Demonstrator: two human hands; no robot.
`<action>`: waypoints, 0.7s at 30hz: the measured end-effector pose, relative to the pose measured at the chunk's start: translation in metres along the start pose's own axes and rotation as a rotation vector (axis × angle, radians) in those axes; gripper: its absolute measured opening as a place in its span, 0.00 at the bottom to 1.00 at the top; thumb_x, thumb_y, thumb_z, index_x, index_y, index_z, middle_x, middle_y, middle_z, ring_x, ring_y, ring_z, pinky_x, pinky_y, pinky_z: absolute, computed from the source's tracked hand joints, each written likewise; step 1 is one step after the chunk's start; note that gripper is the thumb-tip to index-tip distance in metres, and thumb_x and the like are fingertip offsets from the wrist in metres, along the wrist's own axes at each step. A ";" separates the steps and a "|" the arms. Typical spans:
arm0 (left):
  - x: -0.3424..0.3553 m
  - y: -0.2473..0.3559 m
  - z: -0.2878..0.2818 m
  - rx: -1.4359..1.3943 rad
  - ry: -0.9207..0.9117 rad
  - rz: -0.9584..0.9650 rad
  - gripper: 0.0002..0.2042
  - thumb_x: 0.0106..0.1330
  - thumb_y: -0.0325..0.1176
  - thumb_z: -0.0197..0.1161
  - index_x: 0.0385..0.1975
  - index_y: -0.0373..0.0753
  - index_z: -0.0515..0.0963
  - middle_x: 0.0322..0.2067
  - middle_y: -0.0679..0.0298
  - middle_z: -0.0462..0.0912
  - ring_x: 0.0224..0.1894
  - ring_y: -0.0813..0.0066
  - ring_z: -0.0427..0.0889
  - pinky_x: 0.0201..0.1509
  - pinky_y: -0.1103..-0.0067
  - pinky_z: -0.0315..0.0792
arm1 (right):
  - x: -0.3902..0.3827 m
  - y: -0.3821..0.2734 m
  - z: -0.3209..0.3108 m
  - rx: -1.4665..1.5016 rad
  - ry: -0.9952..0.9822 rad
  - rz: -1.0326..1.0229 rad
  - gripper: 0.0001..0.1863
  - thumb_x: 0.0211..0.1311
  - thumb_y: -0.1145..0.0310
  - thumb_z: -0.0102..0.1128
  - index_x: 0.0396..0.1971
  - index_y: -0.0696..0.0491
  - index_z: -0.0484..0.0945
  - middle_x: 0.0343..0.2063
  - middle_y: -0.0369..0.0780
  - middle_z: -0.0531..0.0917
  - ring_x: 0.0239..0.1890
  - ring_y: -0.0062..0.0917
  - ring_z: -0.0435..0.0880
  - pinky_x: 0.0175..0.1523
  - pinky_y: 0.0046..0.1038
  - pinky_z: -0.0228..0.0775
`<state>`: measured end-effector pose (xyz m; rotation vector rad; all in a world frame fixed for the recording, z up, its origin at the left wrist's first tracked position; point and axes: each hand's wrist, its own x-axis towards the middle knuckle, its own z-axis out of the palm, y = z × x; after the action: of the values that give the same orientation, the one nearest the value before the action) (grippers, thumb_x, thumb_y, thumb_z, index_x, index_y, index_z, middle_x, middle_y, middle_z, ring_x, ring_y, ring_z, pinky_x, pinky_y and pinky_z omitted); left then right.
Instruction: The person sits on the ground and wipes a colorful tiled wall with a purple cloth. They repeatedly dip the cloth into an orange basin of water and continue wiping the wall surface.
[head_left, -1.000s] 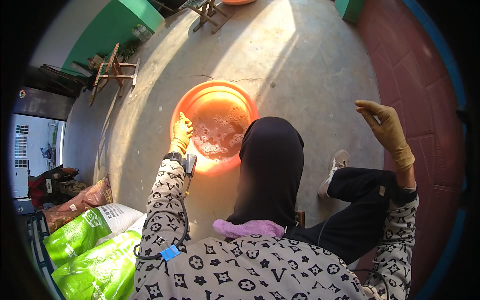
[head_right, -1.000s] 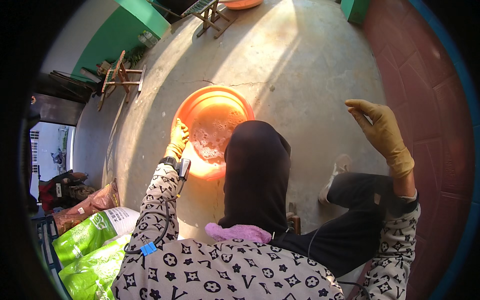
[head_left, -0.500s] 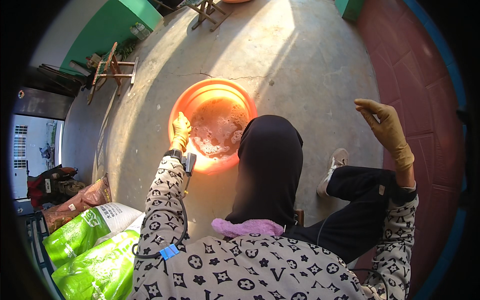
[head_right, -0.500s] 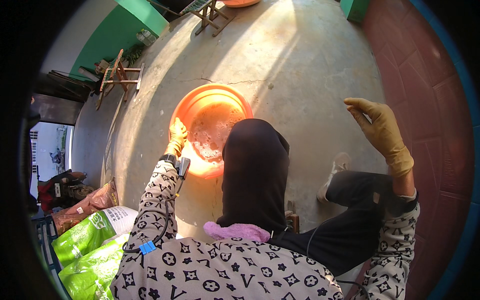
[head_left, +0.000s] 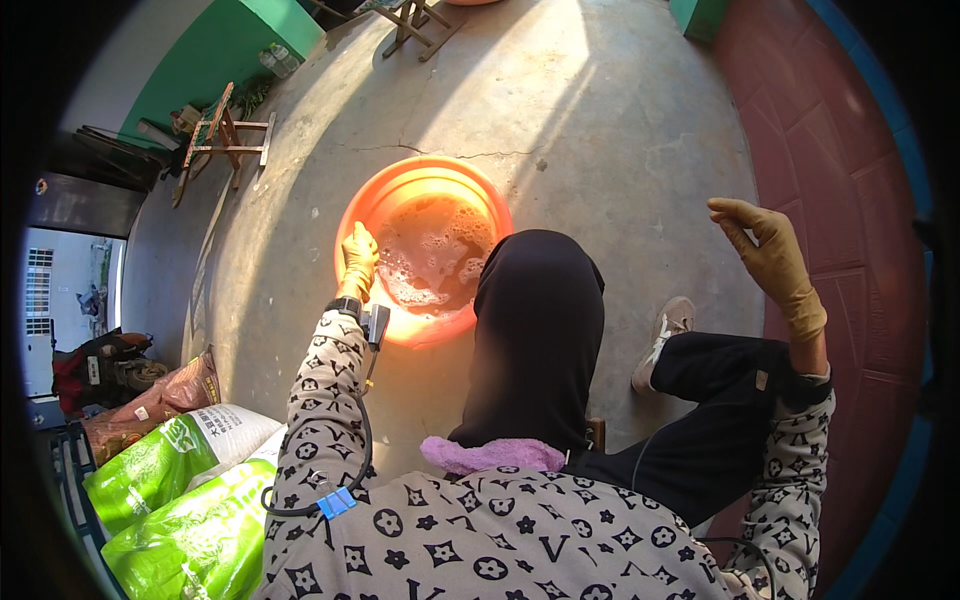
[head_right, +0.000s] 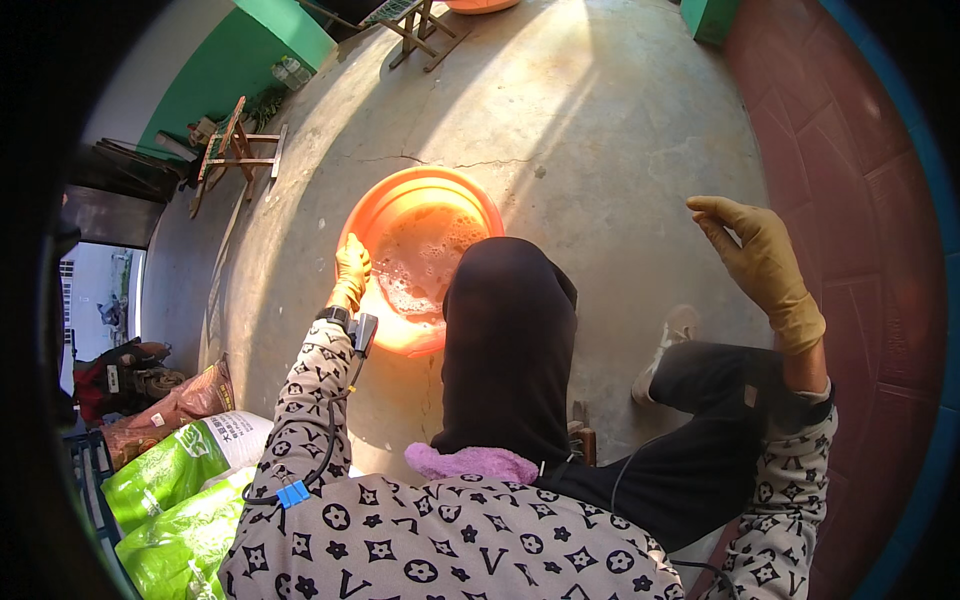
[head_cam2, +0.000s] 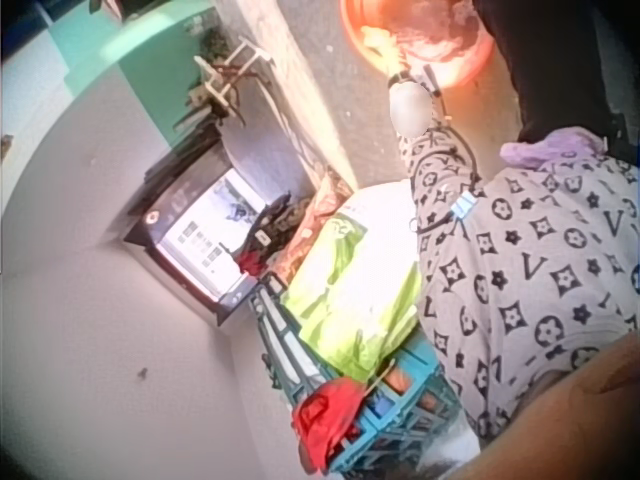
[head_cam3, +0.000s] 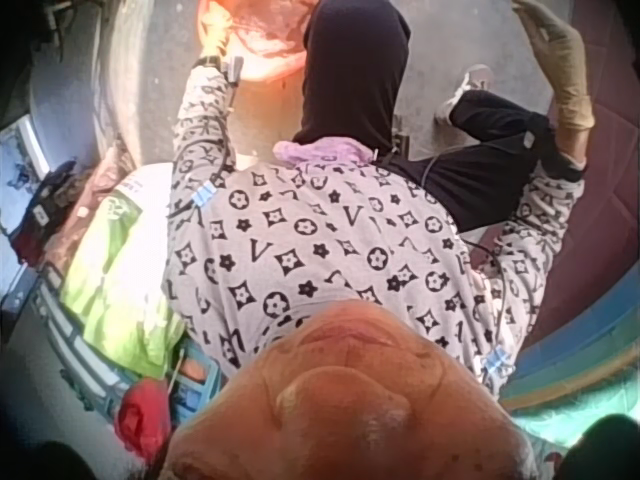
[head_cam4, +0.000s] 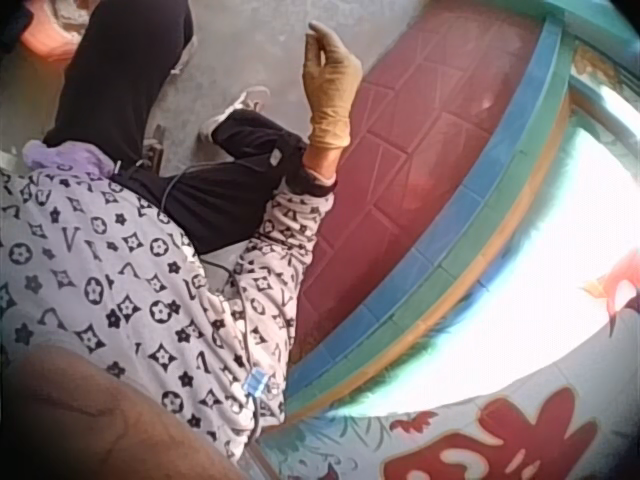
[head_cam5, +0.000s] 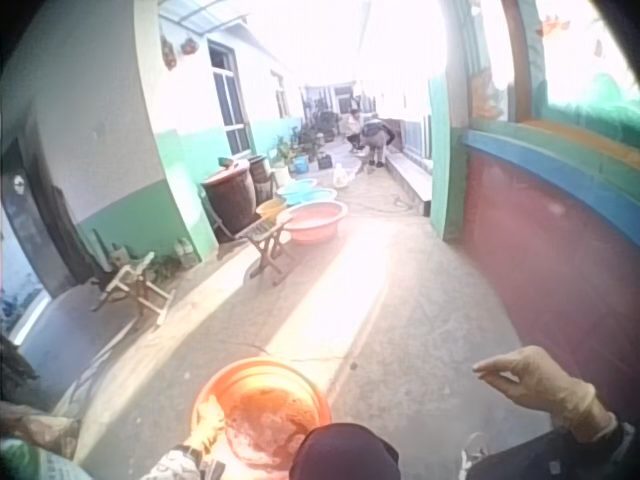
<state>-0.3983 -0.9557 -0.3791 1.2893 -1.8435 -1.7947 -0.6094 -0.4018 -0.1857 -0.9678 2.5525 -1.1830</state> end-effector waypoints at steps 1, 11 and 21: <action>0.000 0.002 0.001 -0.019 -0.007 -0.008 0.25 0.76 0.52 0.43 0.13 0.52 0.58 0.10 0.76 0.56 0.09 0.83 0.50 0.13 0.80 0.42 | 0.000 0.000 0.000 0.000 -0.001 -0.002 0.11 0.65 0.72 0.62 0.45 0.57 0.82 0.38 0.43 0.87 0.40 0.24 0.86 0.46 0.23 0.75; 0.014 -0.005 -0.010 0.187 -0.252 -0.386 0.16 0.72 0.49 0.56 0.36 0.42 0.78 0.24 0.67 0.77 0.19 0.77 0.73 0.20 0.81 0.68 | 0.001 0.001 0.001 0.007 0.006 0.022 0.11 0.64 0.72 0.63 0.45 0.56 0.83 0.37 0.44 0.87 0.38 0.24 0.86 0.44 0.23 0.75; 0.033 -0.057 -0.026 -0.077 -0.288 -0.295 0.12 0.71 0.37 0.53 0.45 0.38 0.78 0.34 0.60 0.84 0.35 0.66 0.84 0.34 0.71 0.81 | 0.000 -0.001 0.002 -0.041 -0.001 0.031 0.11 0.65 0.72 0.62 0.45 0.56 0.83 0.37 0.43 0.87 0.39 0.24 0.85 0.44 0.23 0.74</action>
<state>-0.3763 -0.9880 -0.4379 1.3951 -1.7724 -2.2875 -0.6087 -0.4034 -0.1860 -0.9331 2.5914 -1.1257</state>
